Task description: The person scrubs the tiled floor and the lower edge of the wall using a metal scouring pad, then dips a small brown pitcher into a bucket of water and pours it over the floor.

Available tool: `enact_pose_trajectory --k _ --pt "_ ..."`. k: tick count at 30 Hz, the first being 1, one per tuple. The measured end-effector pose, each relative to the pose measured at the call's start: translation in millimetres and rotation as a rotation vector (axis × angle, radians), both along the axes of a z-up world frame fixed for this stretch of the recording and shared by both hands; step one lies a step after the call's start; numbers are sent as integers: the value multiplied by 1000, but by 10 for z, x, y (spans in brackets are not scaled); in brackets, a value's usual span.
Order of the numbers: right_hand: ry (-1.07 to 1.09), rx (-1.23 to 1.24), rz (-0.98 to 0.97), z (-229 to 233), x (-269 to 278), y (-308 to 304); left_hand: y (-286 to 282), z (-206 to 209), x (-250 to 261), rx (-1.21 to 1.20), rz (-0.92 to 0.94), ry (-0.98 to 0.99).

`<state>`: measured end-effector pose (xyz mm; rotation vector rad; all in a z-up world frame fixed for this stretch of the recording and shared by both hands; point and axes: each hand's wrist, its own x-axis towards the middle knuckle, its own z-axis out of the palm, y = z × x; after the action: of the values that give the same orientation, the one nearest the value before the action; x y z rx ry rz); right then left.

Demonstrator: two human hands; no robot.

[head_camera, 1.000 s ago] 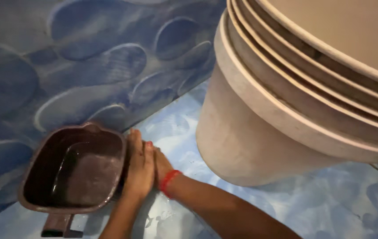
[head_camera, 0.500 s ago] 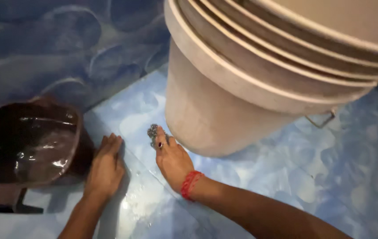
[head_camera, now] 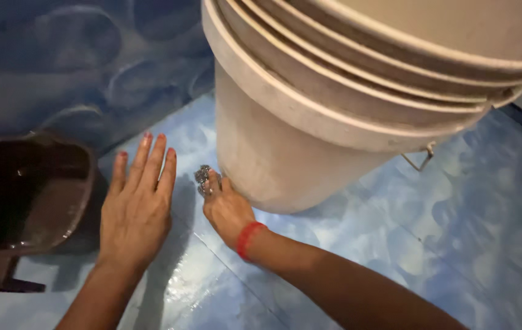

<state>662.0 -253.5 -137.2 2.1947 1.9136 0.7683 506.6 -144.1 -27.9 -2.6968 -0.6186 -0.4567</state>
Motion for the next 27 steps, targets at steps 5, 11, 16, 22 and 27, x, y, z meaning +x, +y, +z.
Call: enact_pose_trajectory --k 5,11,16,22,27 --pt "675 201 -107 -134 -179 593 100 319 -138 126 372 -176" --pt "317 -33 188 61 -227 -155 269 351 -366 -448 581 69" --pt "690 -55 -121 284 -252 77 338 345 -415 -382 382 142" --pt "266 -200 154 233 -555 -490 288 315 -134 -287 -6 -51" --pt "239 -70 -139 381 -314 -342 251 346 57 -232 -110 -3"
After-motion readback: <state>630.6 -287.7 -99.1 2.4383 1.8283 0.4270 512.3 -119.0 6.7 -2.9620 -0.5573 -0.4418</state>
